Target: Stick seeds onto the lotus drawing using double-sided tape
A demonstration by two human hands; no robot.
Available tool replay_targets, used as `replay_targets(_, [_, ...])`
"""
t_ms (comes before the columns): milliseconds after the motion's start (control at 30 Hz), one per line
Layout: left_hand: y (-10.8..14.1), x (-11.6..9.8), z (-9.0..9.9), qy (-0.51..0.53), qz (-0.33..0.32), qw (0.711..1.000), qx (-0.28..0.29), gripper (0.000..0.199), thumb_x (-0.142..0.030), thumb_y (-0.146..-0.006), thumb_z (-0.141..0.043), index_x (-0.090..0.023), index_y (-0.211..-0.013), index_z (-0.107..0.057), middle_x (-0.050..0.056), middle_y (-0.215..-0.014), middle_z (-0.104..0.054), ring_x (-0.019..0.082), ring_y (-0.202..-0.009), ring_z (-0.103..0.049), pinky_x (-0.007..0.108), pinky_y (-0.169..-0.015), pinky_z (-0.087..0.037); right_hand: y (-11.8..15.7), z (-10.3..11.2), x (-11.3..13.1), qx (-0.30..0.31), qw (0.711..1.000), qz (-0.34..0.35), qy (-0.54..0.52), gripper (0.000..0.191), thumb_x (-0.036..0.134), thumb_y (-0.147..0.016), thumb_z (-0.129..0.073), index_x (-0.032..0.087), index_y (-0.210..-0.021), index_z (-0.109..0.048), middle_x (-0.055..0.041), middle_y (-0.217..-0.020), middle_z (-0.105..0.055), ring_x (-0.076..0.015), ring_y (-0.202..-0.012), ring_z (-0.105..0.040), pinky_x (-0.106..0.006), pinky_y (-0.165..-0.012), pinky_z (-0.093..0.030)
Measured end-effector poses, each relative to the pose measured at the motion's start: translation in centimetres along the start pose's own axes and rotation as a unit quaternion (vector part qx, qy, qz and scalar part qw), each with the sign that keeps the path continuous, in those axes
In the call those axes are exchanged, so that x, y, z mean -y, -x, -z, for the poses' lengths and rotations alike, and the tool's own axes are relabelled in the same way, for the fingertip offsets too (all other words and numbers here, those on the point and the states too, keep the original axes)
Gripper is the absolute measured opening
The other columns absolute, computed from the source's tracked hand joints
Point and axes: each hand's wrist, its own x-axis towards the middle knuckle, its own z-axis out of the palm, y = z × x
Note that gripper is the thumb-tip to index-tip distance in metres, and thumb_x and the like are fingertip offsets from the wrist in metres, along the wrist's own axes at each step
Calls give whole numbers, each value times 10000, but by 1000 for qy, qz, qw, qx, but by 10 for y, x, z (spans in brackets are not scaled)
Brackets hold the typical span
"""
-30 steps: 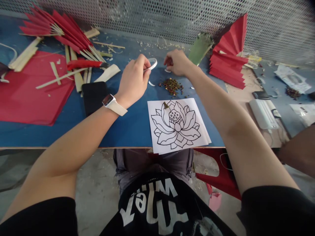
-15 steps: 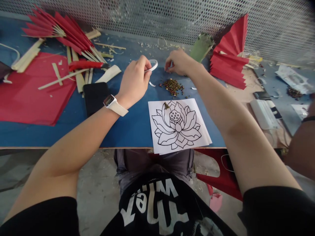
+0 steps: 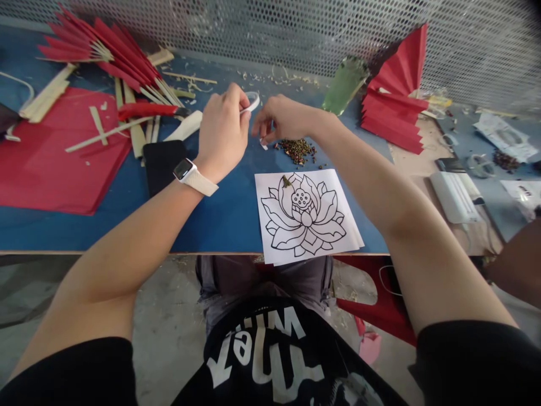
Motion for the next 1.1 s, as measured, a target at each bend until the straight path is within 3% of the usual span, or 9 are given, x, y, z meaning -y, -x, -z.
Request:
replay_targets(100, [0,1,-3,2,3,1000,-1,213,-536,-1056,-650,-479,-1190,-806,204,-1342,-876,580,-1354,-741,804,-1163,-520,-6,-3,-5,9,1000,3,15,325,8,-960,-995,221,-1205,-1025,23,-1013,-995,-191,-906,-839,-304,-884,-591])
replay_targets(300, [-1,5,-6,30,-16,999,-14,193,-543,-1008,-702,-501,-1144,-832,192,-1239,-867,594,-1280,-723,833,-1118,-524,-5,-6,-10,-10,1000,-18,7,245,88,-903,-986,329,-927,-958,68,-873,-942,-219,-869,-821,-365,-909,-622])
replay_targets(500, [0,3,-4,-1,-4,1000,9,213,-560,-1050,-635,-470,-1166,-789,206,-1348,-871,571,-1358,-744,801,-1153,-539,2,-9,0,-35,999,-25,20,188,50,-950,-908,235,-960,-935,27,-910,-913,-187,-839,-730,-320,-835,-532])
replay_targets(600, [1,4,-5,-8,-11,1000,4,197,-567,-1068,-619,-459,-1150,-762,207,-1331,-880,559,-1334,-748,798,-1148,-558,25,2,4,-69,997,-23,-6,176,41,-1000,-865,212,-1015,-902,-8,-1078,-966,-186,-1003,-832,-291,-951,-596])
replay_targets(700, [1,5,-6,1,-21,1000,-7,131,-544,-1075,-634,-460,-1118,-724,194,-1299,-886,545,-1309,-753,787,-1137,-575,65,24,-4,-103,994,-45,-15,181,53,-1030,-872,232,-1013,-890,-12,-1109,-964,-200,-1027,-855,-334,-1024,-637])
replay_targets(767, [3,5,-6,8,-28,1000,7,93,-511,-1087,-661,-458,-1125,-726,182,-1288,-882,539,-1311,-757,776,-1136,-583,95,39,-19,-86,992,-88,-9,229,50,-977,-978,263,-988,-896,11,-957,-926,-214,-914,-849,-379,-971,-661])
replay_targets(867, [5,2,-5,0,-24,999,30,104,-447,-1113,-668,-424,-1176,-747,197,-1310,-874,553,-1341,-766,777,-1164,-580,130,50,-48,-44,983,-172,45,451,-121,-801,-1057,290,-948,-944,38,-780,-871,-204,-756,-808,-457,-959,-670])
replay_targets(967, [6,0,-5,-12,-24,999,35,154,-433,-1134,-637,-393,-1217,-761,222,-1342,-878,566,-1358,-766,784,-1172,-578,149,47,-72,1,974,-218,66,454,-100,-843,-1095,315,-1006,-1006,45,-797,-908,-172,-742,-849,-420,-921,-671])
replay_targets(1100, [5,7,-12,-16,-35,999,27,240,-488,-1115,-632,-432,-1242,-827,205,-1320,-895,546,-1299,-764,792,-1134,-589,158,38,-88,29,968,-218,118,457,-28,-886,-1138,357,-1109,-1036,28,-903,-971,-141,-747,-856,-380,-917,-655])
